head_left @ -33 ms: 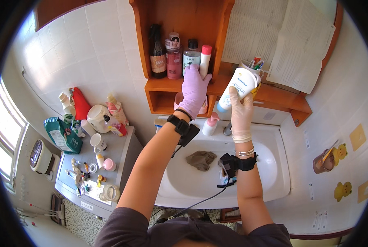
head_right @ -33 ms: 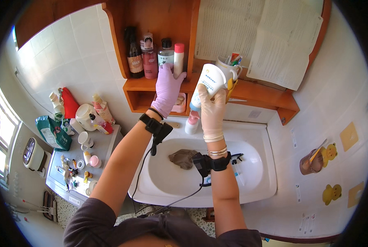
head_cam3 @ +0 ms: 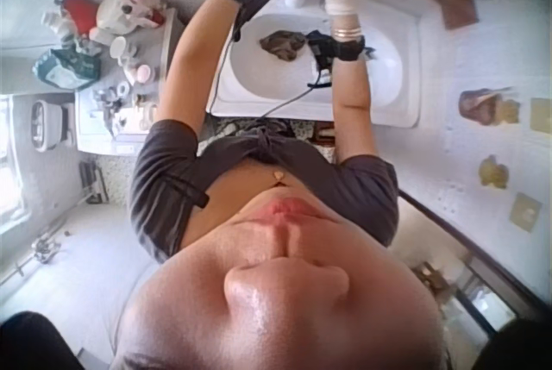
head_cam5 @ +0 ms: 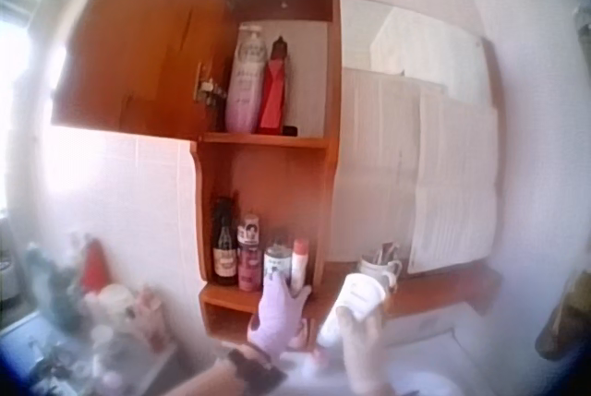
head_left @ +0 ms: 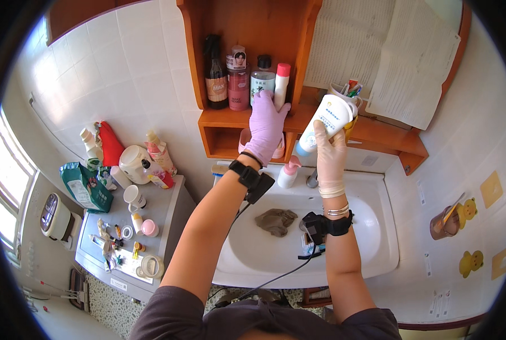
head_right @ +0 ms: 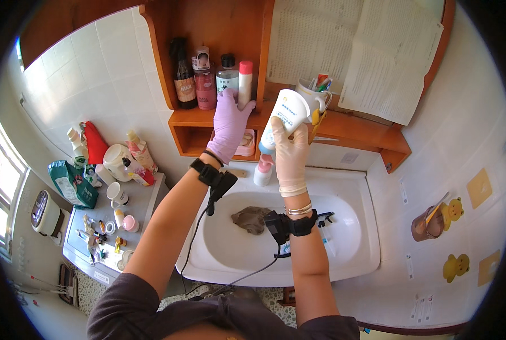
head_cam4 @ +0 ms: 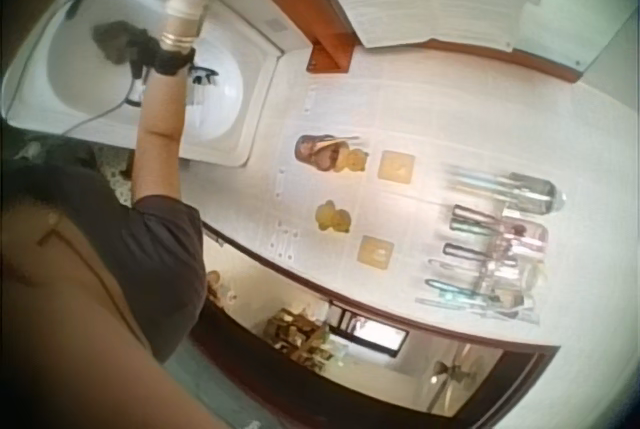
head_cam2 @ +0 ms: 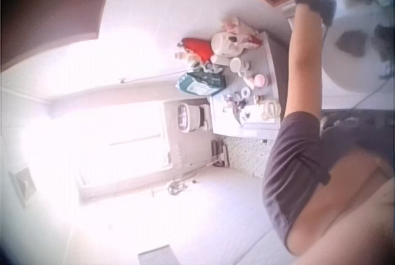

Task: The person organizes various toiletries and small containers in a bathroom. They pick up bottles and jars from the countertop, open and close lids, and place items into a wall-mounted cabinet and a drawer under the sink. The person also handles a mop handle near the end of the clip.

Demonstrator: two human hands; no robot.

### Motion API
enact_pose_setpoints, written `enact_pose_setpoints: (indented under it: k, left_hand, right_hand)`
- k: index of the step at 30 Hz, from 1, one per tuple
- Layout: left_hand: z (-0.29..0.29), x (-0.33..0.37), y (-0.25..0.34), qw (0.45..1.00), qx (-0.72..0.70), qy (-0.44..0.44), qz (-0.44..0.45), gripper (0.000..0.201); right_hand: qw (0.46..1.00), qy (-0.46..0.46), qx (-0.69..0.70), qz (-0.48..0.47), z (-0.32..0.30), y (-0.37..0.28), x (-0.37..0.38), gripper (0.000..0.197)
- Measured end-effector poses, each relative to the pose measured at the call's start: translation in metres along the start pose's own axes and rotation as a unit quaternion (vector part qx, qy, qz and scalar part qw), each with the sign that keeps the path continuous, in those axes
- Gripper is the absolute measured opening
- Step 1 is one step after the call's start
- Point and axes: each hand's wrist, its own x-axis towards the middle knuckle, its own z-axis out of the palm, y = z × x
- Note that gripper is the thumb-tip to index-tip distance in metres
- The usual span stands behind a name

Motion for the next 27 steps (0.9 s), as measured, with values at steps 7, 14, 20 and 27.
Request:
enact_pose_setpoints:
  k: [7, 14, 20, 27]
  left_hand:
    - [0.002, -0.003, -0.009, 0.997, 0.033, -0.044, 0.061, 0.02]
    - [-0.03, -0.014, 0.0, 0.992, -0.066, -0.109, -0.004, 0.024]
    - [-0.076, -0.045, -0.002, 0.94, -0.225, -0.255, -0.022, 0.06]
    - [-0.117, -0.009, -0.037, 0.984, -0.156, -0.037, -0.073, 0.034]
  right_hand:
    - [0.997, -0.059, -0.026, 0.035, -0.006, 0.011, 0.008, 0.03]
    - [0.996, -0.079, -0.042, -0.018, 0.004, 0.014, 0.011, 0.029]
    - [0.979, -0.203, -0.007, -0.011, 0.025, 0.0, 0.012, 0.041]
    - [0.962, -0.116, -0.195, -0.154, 0.05, 0.014, 0.026, 0.029]
